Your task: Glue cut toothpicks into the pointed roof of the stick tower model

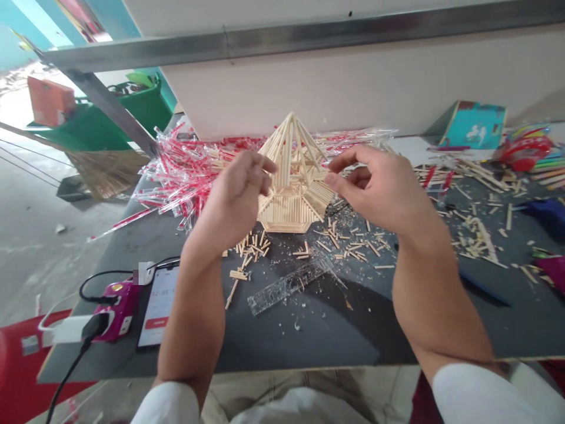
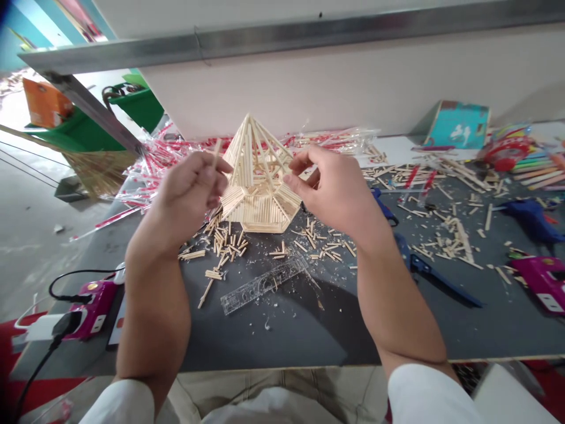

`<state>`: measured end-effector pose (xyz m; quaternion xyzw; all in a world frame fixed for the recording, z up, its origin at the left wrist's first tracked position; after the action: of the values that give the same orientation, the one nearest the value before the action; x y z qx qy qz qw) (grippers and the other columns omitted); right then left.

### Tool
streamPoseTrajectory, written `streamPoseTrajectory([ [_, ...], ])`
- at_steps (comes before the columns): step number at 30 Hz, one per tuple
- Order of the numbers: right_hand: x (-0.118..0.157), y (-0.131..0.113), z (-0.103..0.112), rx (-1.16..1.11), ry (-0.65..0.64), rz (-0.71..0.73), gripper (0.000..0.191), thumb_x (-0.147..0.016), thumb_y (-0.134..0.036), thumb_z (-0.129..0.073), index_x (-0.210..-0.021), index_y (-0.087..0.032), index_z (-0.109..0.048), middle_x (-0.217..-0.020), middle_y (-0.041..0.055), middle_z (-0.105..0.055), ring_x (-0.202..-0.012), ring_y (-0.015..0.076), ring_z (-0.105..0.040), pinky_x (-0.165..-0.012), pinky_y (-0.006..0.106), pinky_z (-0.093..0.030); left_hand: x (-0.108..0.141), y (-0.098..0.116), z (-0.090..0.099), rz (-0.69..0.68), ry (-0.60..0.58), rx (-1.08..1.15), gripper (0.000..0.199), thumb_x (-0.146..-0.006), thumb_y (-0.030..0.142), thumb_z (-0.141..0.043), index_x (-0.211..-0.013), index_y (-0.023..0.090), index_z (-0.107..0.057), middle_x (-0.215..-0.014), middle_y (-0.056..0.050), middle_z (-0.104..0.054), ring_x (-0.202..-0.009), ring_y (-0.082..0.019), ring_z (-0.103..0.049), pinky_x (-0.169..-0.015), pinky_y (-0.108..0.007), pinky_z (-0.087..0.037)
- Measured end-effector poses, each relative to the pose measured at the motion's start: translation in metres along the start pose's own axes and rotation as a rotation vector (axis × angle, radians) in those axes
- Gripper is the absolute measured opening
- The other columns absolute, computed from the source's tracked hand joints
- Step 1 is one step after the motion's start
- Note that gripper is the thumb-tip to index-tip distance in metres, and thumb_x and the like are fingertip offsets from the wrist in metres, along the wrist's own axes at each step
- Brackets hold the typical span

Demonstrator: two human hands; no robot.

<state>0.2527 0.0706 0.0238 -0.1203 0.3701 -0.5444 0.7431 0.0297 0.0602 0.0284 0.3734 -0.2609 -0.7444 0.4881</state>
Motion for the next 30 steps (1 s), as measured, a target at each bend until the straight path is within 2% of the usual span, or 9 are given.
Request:
streamPoseTrajectory([
  [2, 0.001, -0.005, -0.001, -0.061, 0.058, 0.033, 0.02, -0.091, -0.036, -0.07, -0.106, -0.023, -0.071, -0.091, 0.0009, -0.076, -0.062, 0.0137, -0.067, -0.066, 0.032, -0.054, 0.005, 0.004, -0.017, 0.024, -0.11, 0.107, 0.017, -0.107, 0.029, -0.039, -0.114, 0.025, -0.054, -0.088, -0.003, -0.069, -0.073, -0.014, -0.064, -0.067, -0.032, -0.054],
  [6, 0.001, -0.009, -0.006, -0.136, 0.105, 0.07, 0.021, -0.094, -0.037, -0.066, -0.109, -0.023, -0.07, -0.1, 0.0034, -0.076, -0.069, 0.0148, -0.07, -0.065, 0.031, -0.055, 0.012, 0.009, -0.034, 0.055, -0.128, 0.104, 0.016, -0.105, 0.026, -0.042, -0.119, 0.026, -0.05, -0.088, 0.0, -0.074, -0.068, -0.013, -0.071, -0.07, -0.03, -0.058],
  [10, 0.003, -0.013, -0.016, -0.293, 0.061, 0.058, 0.026, -0.097, -0.046, -0.065, -0.107, -0.023, -0.069, -0.094, 0.0034, -0.075, -0.06, 0.0122, -0.066, -0.052, 0.027, -0.051, 0.014, 0.003, -0.043, 0.118, -0.19, 0.09, 0.013, -0.105, 0.031, -0.045, -0.113, 0.024, -0.052, -0.081, 0.001, -0.075, -0.046, -0.01, -0.063, -0.052, -0.027, -0.051],
  [13, 0.004, -0.015, -0.025, -0.391, 0.006, 0.015, 0.031, -0.096, -0.053, -0.066, -0.106, -0.024, -0.07, -0.085, 0.0013, -0.072, -0.053, 0.0103, -0.061, -0.046, 0.025, -0.049, 0.014, -0.002, -0.049, 0.148, -0.254, 0.116, 0.013, -0.104, 0.033, -0.047, -0.104, 0.022, -0.054, -0.086, -0.002, -0.077, -0.043, -0.009, -0.062, -0.044, -0.025, -0.047],
  [16, 0.004, -0.015, -0.034, -0.456, -0.041, 0.003, 0.035, -0.093, -0.056, -0.069, -0.103, -0.022, -0.071, -0.073, -0.001, -0.066, -0.05, 0.0102, -0.058, -0.045, 0.025, -0.047, 0.013, -0.001, -0.052, 0.102, -0.261, 0.167, 0.014, -0.104, 0.027, -0.046, -0.101, 0.02, -0.057, -0.092, -0.004, -0.076, -0.055, -0.01, -0.069, -0.05, -0.022, -0.051],
  [18, 0.003, -0.014, -0.038, -0.488, -0.041, 0.019, 0.038, -0.092, -0.058, -0.07, -0.101, -0.021, -0.071, -0.07, -0.0012, -0.064, -0.053, 0.0112, -0.06, -0.047, 0.026, -0.049, 0.012, -0.001, -0.052, 0.065, -0.261, 0.126, 0.019, -0.103, 0.025, -0.045, -0.094, 0.019, -0.061, -0.087, -0.004, -0.074, -0.061, -0.011, -0.071, -0.057, -0.023, -0.053],
  [23, 0.002, -0.009, -0.042, -0.44, -0.002, 0.037, 0.047, -0.093, -0.068, -0.062, -0.105, -0.023, -0.069, -0.081, 0.0029, -0.07, -0.066, 0.0155, -0.067, -0.057, 0.03, -0.056, 0.012, -0.002, -0.051, 0.008, -0.328, -0.101, 0.025, -0.098, 0.019, -0.047, -0.08, 0.017, -0.065, -0.078, -0.005, -0.073, -0.064, -0.013, -0.069, -0.062, -0.028, -0.049],
  [26, 0.001, -0.009, -0.039, -0.394, 0.022, 0.027, 0.048, -0.094, -0.069, -0.06, -0.112, -0.024, -0.068, -0.091, 0.0046, -0.073, -0.073, 0.0164, -0.07, -0.063, 0.03, -0.059, 0.012, -0.005, -0.052, 0.019, -0.338, -0.089, 0.024, -0.095, 0.014, -0.045, -0.08, 0.017, -0.064, -0.074, -0.005, -0.073, -0.065, -0.014, -0.068, -0.063, -0.028, -0.047],
  [30, -0.001, -0.009, -0.027, -0.323, 0.166, 0.054, 0.045, -0.096, -0.065, -0.059, -0.111, -0.024, -0.069, -0.111, 0.008, -0.073, -0.093, 0.0195, -0.073, -0.071, 0.029, -0.061, 0.009, -0.011, -0.056, 0.045, -0.295, -0.066, 0.023, -0.096, 0.015, -0.046, -0.082, 0.016, -0.064, -0.08, -0.005, -0.075, -0.063, -0.013, -0.067, -0.062, -0.029, -0.046],
])
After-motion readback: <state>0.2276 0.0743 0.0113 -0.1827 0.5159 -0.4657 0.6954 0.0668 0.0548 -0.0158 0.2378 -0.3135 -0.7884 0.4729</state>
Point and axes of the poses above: each hand's wrist, its own x-axis away from the middle knuckle, its own z-axis out of the back of the hand, y = z × x, the point moved 6 cm from there along -x, towards the middle knuckle
